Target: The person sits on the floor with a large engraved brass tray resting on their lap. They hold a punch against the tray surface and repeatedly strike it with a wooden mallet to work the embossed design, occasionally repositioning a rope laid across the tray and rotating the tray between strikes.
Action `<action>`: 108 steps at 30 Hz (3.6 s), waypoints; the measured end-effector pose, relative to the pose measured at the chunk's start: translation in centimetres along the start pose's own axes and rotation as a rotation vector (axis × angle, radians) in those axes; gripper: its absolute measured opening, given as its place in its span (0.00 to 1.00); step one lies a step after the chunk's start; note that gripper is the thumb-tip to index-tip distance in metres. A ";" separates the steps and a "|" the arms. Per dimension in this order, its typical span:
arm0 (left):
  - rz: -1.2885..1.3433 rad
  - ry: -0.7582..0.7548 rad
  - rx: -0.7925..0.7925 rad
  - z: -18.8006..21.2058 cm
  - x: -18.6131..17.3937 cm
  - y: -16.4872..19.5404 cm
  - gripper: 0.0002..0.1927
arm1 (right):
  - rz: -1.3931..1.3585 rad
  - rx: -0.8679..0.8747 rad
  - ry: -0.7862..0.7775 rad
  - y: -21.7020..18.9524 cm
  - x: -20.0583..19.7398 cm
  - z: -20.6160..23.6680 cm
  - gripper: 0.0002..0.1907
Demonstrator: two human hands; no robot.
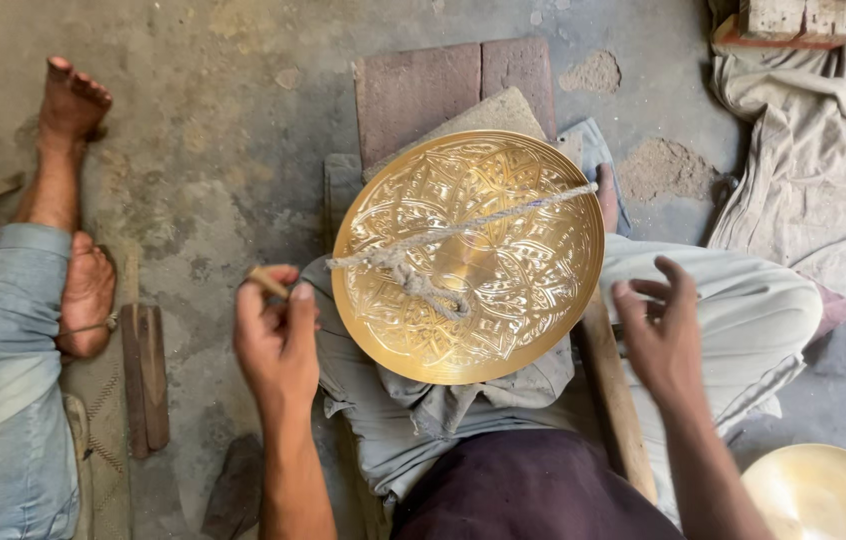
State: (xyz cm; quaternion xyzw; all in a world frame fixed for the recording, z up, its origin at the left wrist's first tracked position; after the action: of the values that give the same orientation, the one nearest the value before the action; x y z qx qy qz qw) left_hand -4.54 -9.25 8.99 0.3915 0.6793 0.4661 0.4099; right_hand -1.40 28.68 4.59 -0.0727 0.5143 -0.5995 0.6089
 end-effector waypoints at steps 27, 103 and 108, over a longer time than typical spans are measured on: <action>-0.030 -0.982 0.326 2.6 21.3 -4.3 0.17 | 0.136 0.144 -0.017 8.4 -4.8 -2.4 0.41; -0.136 -1.119 0.243 3.5 24.7 -4.7 0.19 | 0.663 -0.099 0.021 -1.6 -9.6 -6.1 0.26; -0.103 -1.141 0.241 3.4 24.7 -4.7 0.18 | 0.804 -0.179 0.038 -1.3 -9.4 -6.5 0.25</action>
State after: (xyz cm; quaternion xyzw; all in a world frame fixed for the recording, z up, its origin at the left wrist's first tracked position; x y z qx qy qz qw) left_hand -10.91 13.16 -1.02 0.5910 0.4176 0.0805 0.6855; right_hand -4.59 39.38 7.59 0.0923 0.5631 -0.2680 0.7763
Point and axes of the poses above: each hand's wrist, its own z-axis away from the middle knuckle, its own x-axis out of the palm, y = z × x, the point moved 2 cm from there along -z, towards the middle knuckle, and after that the axes turned 12 degrees about x, right-handed, at the moved point
